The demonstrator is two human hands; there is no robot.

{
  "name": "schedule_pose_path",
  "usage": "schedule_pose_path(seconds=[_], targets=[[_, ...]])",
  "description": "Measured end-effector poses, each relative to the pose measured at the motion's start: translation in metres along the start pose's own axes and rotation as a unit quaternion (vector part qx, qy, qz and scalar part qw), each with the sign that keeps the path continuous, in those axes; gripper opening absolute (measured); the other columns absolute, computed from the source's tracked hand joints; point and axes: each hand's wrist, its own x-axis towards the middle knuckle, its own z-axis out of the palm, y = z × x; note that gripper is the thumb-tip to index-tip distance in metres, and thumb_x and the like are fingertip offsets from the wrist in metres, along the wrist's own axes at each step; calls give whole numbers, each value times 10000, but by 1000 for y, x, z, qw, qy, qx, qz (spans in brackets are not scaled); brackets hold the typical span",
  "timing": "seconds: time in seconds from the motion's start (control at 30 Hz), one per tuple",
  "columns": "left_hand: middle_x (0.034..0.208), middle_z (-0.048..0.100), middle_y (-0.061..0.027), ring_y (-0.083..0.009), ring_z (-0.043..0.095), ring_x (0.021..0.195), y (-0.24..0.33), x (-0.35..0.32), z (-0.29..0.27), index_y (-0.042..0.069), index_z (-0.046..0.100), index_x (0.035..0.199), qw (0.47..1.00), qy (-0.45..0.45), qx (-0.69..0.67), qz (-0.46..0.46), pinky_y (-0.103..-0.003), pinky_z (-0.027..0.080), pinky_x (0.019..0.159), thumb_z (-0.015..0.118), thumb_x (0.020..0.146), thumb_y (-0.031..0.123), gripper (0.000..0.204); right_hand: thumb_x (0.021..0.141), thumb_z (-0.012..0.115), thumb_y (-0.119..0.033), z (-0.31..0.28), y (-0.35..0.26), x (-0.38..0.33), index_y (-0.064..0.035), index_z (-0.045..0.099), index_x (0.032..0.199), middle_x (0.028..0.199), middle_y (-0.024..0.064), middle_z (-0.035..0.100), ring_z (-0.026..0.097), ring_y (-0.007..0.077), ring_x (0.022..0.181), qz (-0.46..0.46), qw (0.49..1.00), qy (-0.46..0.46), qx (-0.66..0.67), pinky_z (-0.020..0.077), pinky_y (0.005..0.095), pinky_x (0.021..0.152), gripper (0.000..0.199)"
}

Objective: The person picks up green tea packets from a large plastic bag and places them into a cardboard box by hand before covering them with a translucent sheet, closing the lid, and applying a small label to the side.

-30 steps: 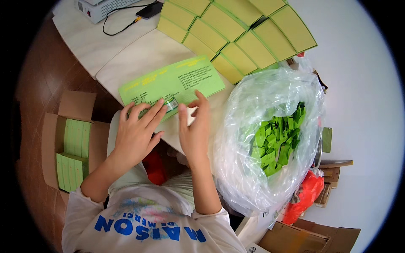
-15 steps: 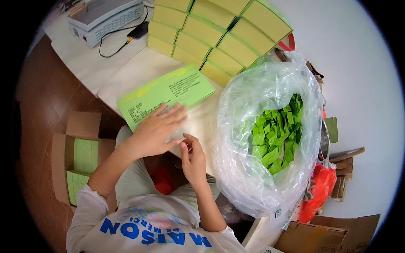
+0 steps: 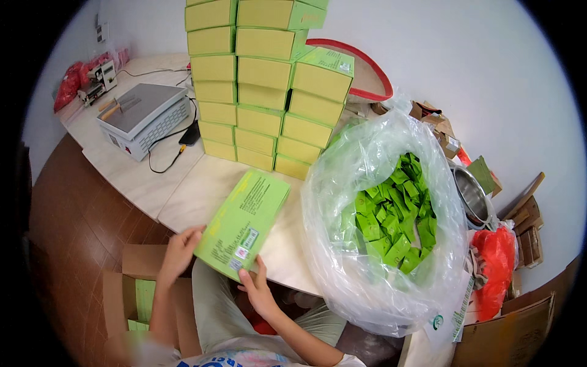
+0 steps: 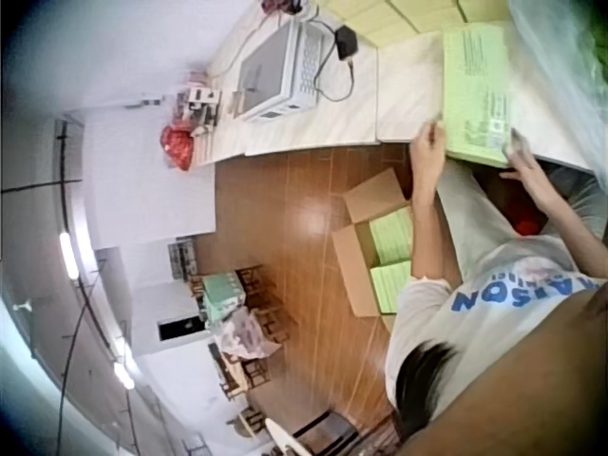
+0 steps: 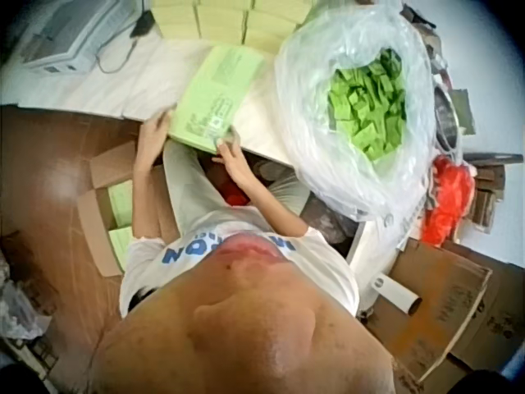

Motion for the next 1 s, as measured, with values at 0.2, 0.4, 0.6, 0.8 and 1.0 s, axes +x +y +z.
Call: schedule_pose_path(seconds=[0.2, 0.4, 0.6, 0.8, 1.0], targets=[[825, 683, -125, -131, 641, 756, 23, -23, 4, -9, 625, 1107, 1000, -13, 14, -10, -261, 490, 712, 536, 926, 196, 288, 943, 515, -215, -13, -12, -10, -69, 110, 1447, 1351, 149, 379, 450, 249, 1201, 10, 998, 19, 54, 460, 403, 926, 663], [996, 664, -116, -192, 627, 931, -5, -5, 7, 31, 597, 1153, 996, 10, -82, 18, -314, 469, 841, 534, 932, 203, 287, 818, 662, -290, -52, -67, -44, -59, 166, 1462, 1295, 196, 457, 469, 270, 1182, -142, 990, 15, -13, 389, 384, 999, 845], [1164, 585, -139, -311, 532, 1099, -9, 23, 27, 50, 583, 1140, 980, 46, 45, 188, -379, 417, 933, 591, 873, 179, 296, 738, 671, -493, -54, -187, -42, -30, 303, 1391, 1345, 104, 442, 446, 241, 1228, -334, 941, 18, 45, 370, 387, 1016, 881], [1222, 562, -97, -266, 481, 1185, -35, 34, 69, 82, 605, 1116, 944, 49, 217, 242, -416, 341, 1013, 609, 836, 239, 321, 914, 487, -444, -34, -302, 13, -85, 475, 1195, 1129, 39, 536, 517, 158, 974, -474, 873, 89, 66, 458, 315, 777, 455], [1220, 563, -82, -243, 475, 1202, -33, 34, 70, 88, 618, 1082, 942, 50, 222, 246, -421, 335, 1030, 613, 822, 232, 297, 906, 478, -515, -51, -348, 62, -90, 451, 1223, 1161, 55, 515, 518, 168, 1023, -492, 848, 103, 166, 448, 330, 867, 531]])
